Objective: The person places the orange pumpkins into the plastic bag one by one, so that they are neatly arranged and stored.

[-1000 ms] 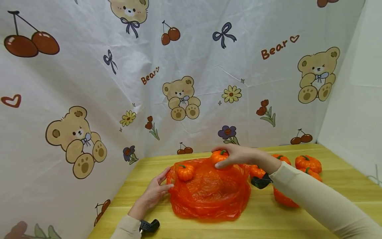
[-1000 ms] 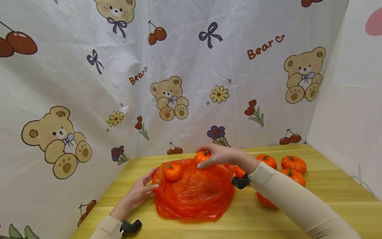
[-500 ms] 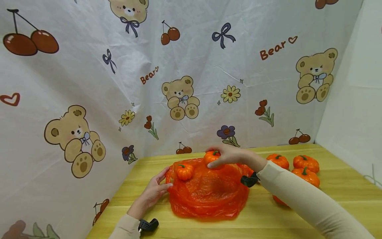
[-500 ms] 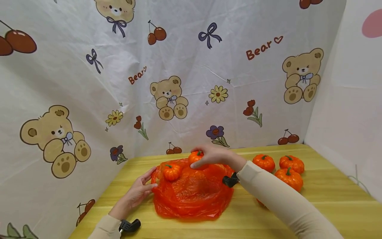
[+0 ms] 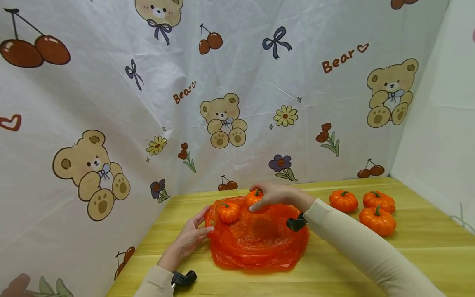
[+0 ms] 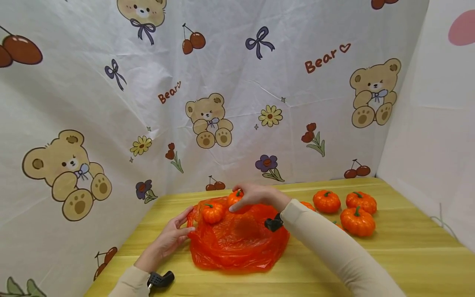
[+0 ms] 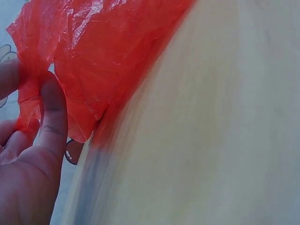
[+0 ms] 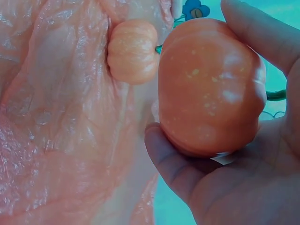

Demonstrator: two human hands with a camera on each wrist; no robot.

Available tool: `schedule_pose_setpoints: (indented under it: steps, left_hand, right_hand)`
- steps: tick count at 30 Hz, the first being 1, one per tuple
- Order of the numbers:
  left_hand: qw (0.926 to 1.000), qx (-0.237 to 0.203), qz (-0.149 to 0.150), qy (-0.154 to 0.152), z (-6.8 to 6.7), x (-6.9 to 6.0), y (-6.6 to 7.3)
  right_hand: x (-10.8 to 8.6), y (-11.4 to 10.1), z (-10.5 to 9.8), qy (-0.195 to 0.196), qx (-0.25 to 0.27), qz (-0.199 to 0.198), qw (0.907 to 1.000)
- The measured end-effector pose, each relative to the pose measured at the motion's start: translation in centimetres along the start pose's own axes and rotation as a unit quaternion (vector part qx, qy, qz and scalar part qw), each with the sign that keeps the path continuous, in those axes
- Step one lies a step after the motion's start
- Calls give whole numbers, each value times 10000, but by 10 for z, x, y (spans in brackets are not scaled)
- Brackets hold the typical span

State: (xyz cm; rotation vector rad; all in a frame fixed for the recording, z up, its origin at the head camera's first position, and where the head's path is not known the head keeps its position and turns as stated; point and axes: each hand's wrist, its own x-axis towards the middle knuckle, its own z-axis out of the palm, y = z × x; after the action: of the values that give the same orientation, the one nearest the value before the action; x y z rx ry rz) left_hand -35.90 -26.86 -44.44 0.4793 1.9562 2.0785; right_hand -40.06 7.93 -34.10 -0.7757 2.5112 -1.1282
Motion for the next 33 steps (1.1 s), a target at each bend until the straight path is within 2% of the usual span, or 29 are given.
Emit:
schedule_pose_setpoints:
  steps: [10,17,25,33]
  left_hand:
    - [10000,-36,-71,-1,-2,0,-2]
    - [10000,63,-30,13,1,1,2]
    - [10000,60,-68,28,1,2,1]
    - [9999,45,-101,69,0,1,0]
  right_hand:
    - [18,6,15,-161,382,185,9990]
    - [28,9,20,-59,324,273,9991]
    - [34,16,27,-17,599,263,9979]
    - [38,24,31,239,469,432,9977]
